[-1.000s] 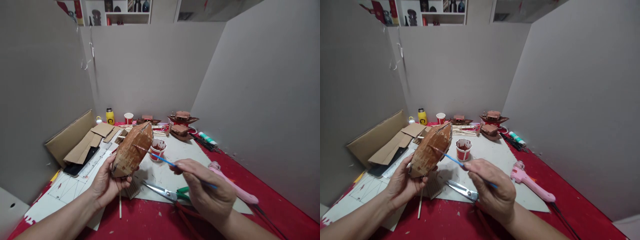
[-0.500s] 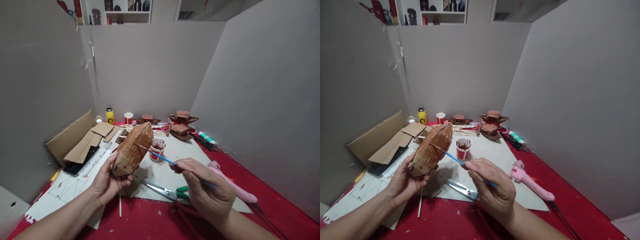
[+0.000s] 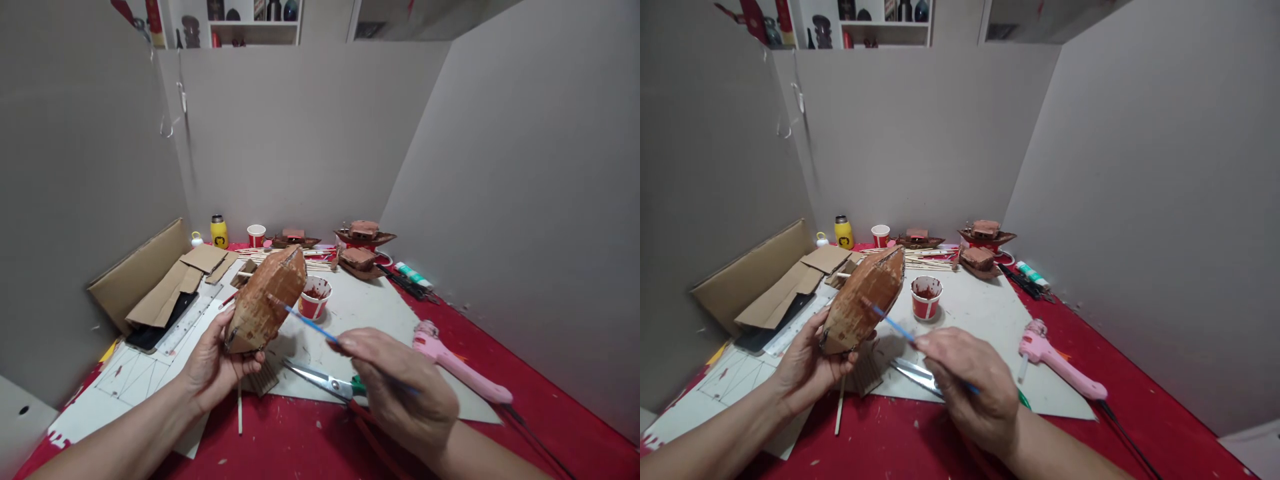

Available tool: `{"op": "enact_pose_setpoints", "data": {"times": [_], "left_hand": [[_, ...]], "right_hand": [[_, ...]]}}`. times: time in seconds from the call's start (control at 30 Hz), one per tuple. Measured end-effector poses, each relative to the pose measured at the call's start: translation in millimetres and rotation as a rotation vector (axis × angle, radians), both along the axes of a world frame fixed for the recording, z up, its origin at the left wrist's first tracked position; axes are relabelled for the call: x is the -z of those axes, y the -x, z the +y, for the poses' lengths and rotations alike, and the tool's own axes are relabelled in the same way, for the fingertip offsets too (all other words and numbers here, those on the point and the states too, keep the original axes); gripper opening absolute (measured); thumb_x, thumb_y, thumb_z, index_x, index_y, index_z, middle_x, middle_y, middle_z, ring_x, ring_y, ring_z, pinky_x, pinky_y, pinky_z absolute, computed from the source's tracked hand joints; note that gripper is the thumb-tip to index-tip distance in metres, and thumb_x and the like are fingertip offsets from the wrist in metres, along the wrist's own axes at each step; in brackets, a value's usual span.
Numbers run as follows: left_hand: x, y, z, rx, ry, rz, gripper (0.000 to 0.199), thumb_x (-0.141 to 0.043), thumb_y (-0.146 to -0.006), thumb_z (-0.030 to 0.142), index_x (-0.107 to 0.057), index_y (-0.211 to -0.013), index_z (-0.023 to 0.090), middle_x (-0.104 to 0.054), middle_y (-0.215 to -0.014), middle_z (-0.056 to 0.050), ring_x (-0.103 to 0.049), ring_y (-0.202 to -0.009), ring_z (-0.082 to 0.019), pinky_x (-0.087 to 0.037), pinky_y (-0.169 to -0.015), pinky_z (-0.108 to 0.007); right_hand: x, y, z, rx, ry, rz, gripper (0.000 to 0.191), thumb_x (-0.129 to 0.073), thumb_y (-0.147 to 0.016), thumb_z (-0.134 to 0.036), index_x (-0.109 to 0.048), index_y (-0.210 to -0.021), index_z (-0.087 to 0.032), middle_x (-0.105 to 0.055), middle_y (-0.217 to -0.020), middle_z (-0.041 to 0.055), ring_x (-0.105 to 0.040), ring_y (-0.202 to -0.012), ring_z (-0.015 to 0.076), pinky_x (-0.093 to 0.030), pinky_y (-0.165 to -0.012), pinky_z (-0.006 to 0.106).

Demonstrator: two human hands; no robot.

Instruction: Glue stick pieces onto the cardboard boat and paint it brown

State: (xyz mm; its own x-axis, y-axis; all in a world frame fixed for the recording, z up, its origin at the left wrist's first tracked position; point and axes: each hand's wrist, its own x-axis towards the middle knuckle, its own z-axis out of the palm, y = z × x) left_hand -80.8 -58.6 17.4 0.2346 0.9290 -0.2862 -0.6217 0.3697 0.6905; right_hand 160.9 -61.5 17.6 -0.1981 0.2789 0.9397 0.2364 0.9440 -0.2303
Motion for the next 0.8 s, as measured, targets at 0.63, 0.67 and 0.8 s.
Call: {"op": "enact_pose_setpoints", "data": {"times": [0.63,0.67,0.8], "left_hand": [[3.9,1,3,-0.031,-0.070,0.082,0.041,-0.063,-0.087,0.040,-0.053,-0.117,0.015,-0.074,-0.081,-0.012,-0.068,-0.056,-0.020,-0.054,-0.051,-0.027],[4.1,1,3,-0.034,-0.073,0.089,0.042,-0.064,-0.086,0.040,-0.053,-0.118,0.015,-0.074,-0.081,-0.012,-0.068,-0.056,-0.020,-0.054,-0.051,-0.027],[4.7,1,4,-0.052,-0.105,0.113,0.042,-0.067,-0.084,0.039,-0.055,-0.116,0.016,-0.074,-0.080,-0.010,-0.067,-0.056,-0.020,-0.053,-0.051,-0.028]], "right_hand": [[-10.5,-11,1,0.144,-0.072,-0.039,0.045,-0.059,-0.087,0.002,-0.068,-0.122,-0.024,-0.079,-0.092,0.0064,-0.077,-0.086,0.0205,-0.065,-0.075,0.034],[-11.6,-12,1,0.171,-0.061,-0.005,0.043,-0.059,-0.087,0.002,-0.069,-0.120,-0.024,-0.079,-0.091,0.0064,-0.077,-0.085,0.0208,-0.065,-0.074,0.034],[-15.0,-12,0,0.133,-0.064,-0.048,0.038,-0.059,-0.089,-0.002,-0.069,-0.119,-0.024,-0.080,-0.090,0.0068,-0.077,-0.082,0.0225,-0.065,-0.071,0.035]]}}
